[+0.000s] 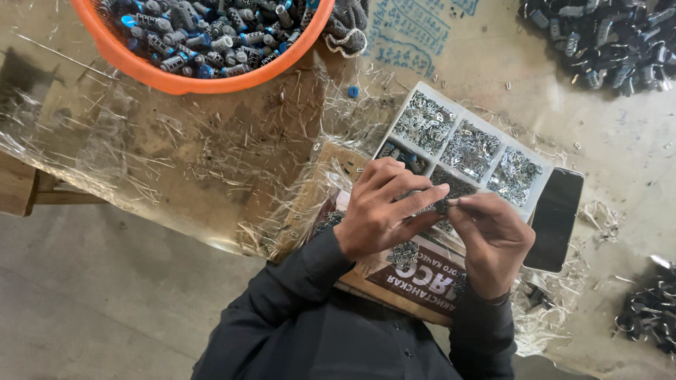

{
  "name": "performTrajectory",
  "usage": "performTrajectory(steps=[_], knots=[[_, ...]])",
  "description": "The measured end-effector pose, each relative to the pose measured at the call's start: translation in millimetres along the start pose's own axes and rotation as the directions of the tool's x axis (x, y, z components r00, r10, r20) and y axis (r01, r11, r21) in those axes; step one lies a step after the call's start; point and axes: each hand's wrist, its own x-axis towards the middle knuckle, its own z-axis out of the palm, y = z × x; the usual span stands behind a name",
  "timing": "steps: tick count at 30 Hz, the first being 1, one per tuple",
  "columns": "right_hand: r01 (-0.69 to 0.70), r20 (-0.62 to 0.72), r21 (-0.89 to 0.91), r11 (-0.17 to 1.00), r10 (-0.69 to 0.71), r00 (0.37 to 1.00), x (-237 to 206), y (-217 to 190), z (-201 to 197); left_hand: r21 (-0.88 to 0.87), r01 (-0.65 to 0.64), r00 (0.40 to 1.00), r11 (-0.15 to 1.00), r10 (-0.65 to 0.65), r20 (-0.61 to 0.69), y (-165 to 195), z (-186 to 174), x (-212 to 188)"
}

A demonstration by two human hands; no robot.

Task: The person assembles small electrical connector components by hand. They pick gray connector bodies from an orange basket, take small metal screws and contact parts from a compartment box, fit the parts together into each connector body, and set finished connectors aside on the table.

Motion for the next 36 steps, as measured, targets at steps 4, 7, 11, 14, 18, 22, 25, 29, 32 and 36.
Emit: performTrajectory(steps=[4,7,11,14,18,22,25,29,32,36], knots=[[0.058,0.056,-0.021,0.998,-0.057,0.997,2.1,-2.2,-0.6,0.004,-0.012,1.000,1.000,0.012,0.002,-1.1,2.0,-1.9],[0.070,0.056,-0.022,0.997,-0.068,0.996,1.1,-0.2,0.2,0.032,-0.024,1.000,0.999,0.024,-0.006,-2.1,3.5,-3.2],[0.122,0.035,-0.264,0.957,-0.117,0.993,0.0,5.6,-1.8,0.079,-0.045,0.999,0.996,0.045,-0.003,-3.0,2.9,-3.1],[-0.092,0.018,0.089,0.992,0.091,0.996,4.4,6.2,-8.0,0.012,-0.038,0.999,0.999,0.038,0.007,-1.7,0.4,-1.6],[-0.091,-0.064,0.027,0.995,0.093,0.994,10.2,-1.0,-8.7,-0.009,-0.015,1.000,1.000,0.015,-0.012,3.8,-1.9,3.1],[0.109,0.064,-0.504,0.857,-0.088,0.994,11.0,-11.3,-15.2,-0.049,0.000,1.000,0.999,0.000,0.003,7.0,-5.8,6.0],[-0.030,0.082,-0.129,0.991,0.040,0.996,-8.4,-13.9,-30.2,-0.109,-0.023,1.000,0.994,0.024,0.008,9.3,-2.6,5.4],[-0.114,0.324,0.286,0.952,0.016,0.946,-55.1,-13.2,-55.1,-0.256,-0.011,0.998,0.967,0.027,0.059,18.7,3.1,0.7],[-0.039,0.285,0.160,0.986,-0.009,0.959,-94.8,-11.6,-52.4,-0.399,0.143,0.983,0.906,-0.083,0.164,29.2,1.6,-4.0],[-0.083,-0.010,0.111,0.990,0.085,0.996,-137.3,-4.9,-35.4,-0.564,0.218,0.936,0.797,-0.006,0.353,35.1,-1.5,-4.0]])
